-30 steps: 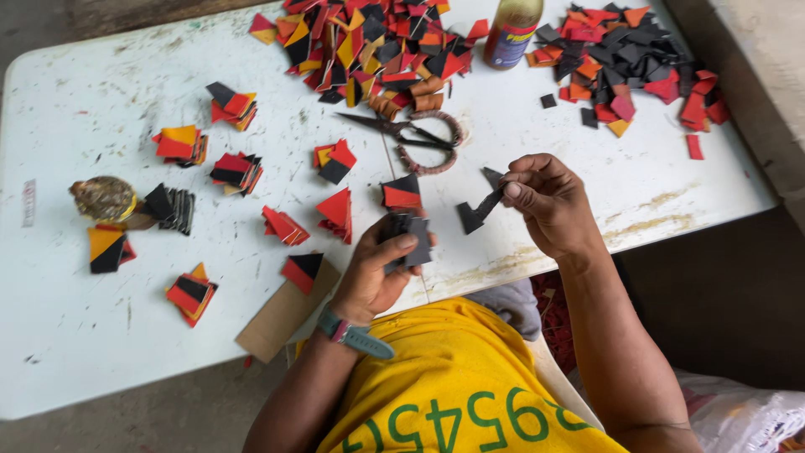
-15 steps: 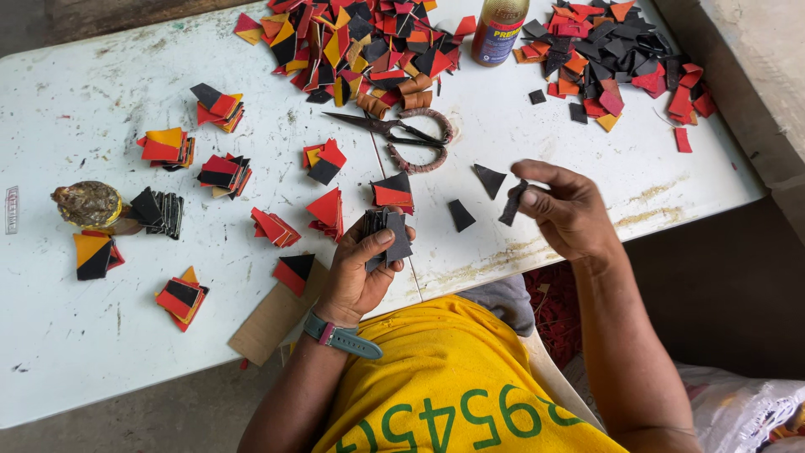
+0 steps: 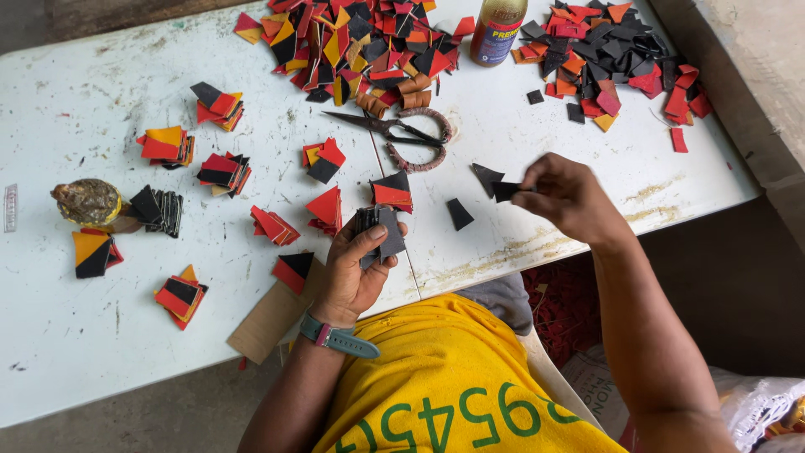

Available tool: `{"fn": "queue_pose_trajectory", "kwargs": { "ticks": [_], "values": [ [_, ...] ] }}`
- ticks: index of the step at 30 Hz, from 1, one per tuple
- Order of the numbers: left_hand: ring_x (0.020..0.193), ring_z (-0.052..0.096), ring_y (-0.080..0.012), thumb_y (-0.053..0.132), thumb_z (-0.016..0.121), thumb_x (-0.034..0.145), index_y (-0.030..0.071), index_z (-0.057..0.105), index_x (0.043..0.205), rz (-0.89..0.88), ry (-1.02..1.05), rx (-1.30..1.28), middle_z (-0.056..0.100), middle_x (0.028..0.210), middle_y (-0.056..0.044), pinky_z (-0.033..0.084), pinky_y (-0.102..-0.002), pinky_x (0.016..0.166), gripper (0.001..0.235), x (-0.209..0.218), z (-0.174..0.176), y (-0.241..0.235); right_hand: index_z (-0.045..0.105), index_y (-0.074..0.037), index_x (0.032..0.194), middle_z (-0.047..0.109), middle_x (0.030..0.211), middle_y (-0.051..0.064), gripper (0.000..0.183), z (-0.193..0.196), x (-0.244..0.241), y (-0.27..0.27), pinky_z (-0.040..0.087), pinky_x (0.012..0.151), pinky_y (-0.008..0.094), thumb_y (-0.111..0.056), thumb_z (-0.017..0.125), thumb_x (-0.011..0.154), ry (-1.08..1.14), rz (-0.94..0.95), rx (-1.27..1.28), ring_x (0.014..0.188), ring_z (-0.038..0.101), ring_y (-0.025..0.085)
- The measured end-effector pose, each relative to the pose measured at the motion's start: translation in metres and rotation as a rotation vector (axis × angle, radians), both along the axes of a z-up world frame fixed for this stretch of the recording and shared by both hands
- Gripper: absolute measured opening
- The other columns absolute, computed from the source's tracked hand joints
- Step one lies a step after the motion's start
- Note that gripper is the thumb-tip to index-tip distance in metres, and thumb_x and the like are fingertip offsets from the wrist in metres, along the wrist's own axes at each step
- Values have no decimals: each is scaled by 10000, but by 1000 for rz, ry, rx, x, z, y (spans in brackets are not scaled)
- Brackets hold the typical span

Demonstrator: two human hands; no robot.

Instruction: The person sorts small triangular pieces of colored material on a white table. They pick up pieces, separate them by color, and place them into small stacks. A pair of scissors and a bottle are also visible on the table.

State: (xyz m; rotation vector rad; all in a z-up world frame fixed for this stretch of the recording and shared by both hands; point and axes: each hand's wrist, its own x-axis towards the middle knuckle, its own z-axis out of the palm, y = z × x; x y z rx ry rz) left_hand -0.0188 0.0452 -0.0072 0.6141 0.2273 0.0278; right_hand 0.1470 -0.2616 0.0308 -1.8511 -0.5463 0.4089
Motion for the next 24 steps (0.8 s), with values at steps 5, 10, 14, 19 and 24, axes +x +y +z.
{"fn": "queue_pose_trajectory", "kwargs": {
  "ticks": [5, 10, 14, 19, 24],
  "values": [
    [842, 689, -162, 101, 755, 920, 37, 670, 1203, 17, -27, 12, 728, 1068, -185, 599, -254, 643, 302, -6, 3, 8, 714, -67, 1064, 696, 1029, 29, 208, 36, 18, 42, 601, 905, 294, -69, 772, 864, -5, 314, -154, 1012, 707, 165],
    [904, 715, -158, 115, 751, 904, 42, 676, 1186, 33, 9, 25, 731, 1072, -155, 596, -253, 658, 301, -9, -1, 9, 710, -159, 1229, 775, 1014, 26, 376, 48, 20, 77, 578, 876, 323, -146, 772, 858, -20, 343, -520, 948, 723, 160],
    [897, 712, -153, 110, 745, 916, 36, 677, 1179, 3, -19, 21, 734, 1083, -153, 594, -255, 659, 282, -10, -3, 6, 667, -140, 1252, 769, 984, 76, 449, 39, 16, 97, 591, 828, 346, -128, 798, 822, -117, 304, -621, 879, 736, 192],
    [843, 699, -147, 97, 741, 933, 22, 673, 1180, -8, -62, 35, 737, 1064, -165, 592, -264, 647, 268, -6, -3, 5, 695, -92, 1160, 728, 1046, 95, 386, 14, 8, 100, 609, 790, 341, -89, 812, 792, -302, 234, -628, 851, 750, 221],
    [848, 706, -139, 99, 732, 936, 19, 663, 1170, -24, -48, 55, 739, 1068, -165, 597, -266, 656, 257, -5, -6, 4, 717, -72, 1140, 768, 1108, 96, 244, 1, -1, 77, 609, 813, 335, -85, 737, 897, -360, 141, -500, 931, 767, 219]
  ]
}}
